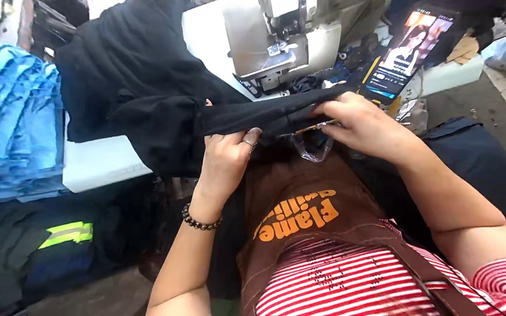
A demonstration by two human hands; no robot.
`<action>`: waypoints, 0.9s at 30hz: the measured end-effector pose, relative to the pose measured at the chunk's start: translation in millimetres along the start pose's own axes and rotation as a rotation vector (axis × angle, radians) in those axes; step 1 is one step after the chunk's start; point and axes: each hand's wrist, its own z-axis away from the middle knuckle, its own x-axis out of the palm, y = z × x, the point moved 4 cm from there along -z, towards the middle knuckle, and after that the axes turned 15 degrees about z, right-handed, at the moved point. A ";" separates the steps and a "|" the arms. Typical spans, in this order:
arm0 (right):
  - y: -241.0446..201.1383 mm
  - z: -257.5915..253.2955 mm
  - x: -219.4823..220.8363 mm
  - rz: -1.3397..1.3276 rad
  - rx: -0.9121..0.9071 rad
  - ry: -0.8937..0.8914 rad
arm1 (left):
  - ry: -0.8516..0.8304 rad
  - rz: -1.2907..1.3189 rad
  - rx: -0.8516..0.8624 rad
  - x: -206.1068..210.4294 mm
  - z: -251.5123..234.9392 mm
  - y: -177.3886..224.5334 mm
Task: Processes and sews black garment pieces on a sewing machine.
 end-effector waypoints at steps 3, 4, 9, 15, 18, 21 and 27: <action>0.4 -1.1 14.0 -0.004 -0.007 0.015 | 0.015 -0.060 -0.006 2.7 11.9 -2.4; 0.9 -1.8 18.4 -0.011 -0.009 0.011 | 0.032 -0.074 -0.004 2.2 12.8 -2.1; 3.2 -5.2 31.9 -0.048 0.063 -0.025 | 0.047 -0.046 -0.004 3.1 14.0 0.3; 2.4 -0.3 43.6 -0.055 0.074 -0.086 | 0.081 -0.055 -0.020 10.2 13.6 -0.9; 2.9 1.7 48.1 -0.073 0.049 -0.090 | 0.097 -0.081 -0.015 12.8 15.4 -2.5; 1.7 4.8 50.4 -0.115 0.021 -0.074 | 0.137 -0.089 0.001 13.4 16.4 -3.2; 1.1 7.3 50.0 -0.444 0.080 -0.096 | 0.149 0.269 -0.068 8.1 15.2 -3.3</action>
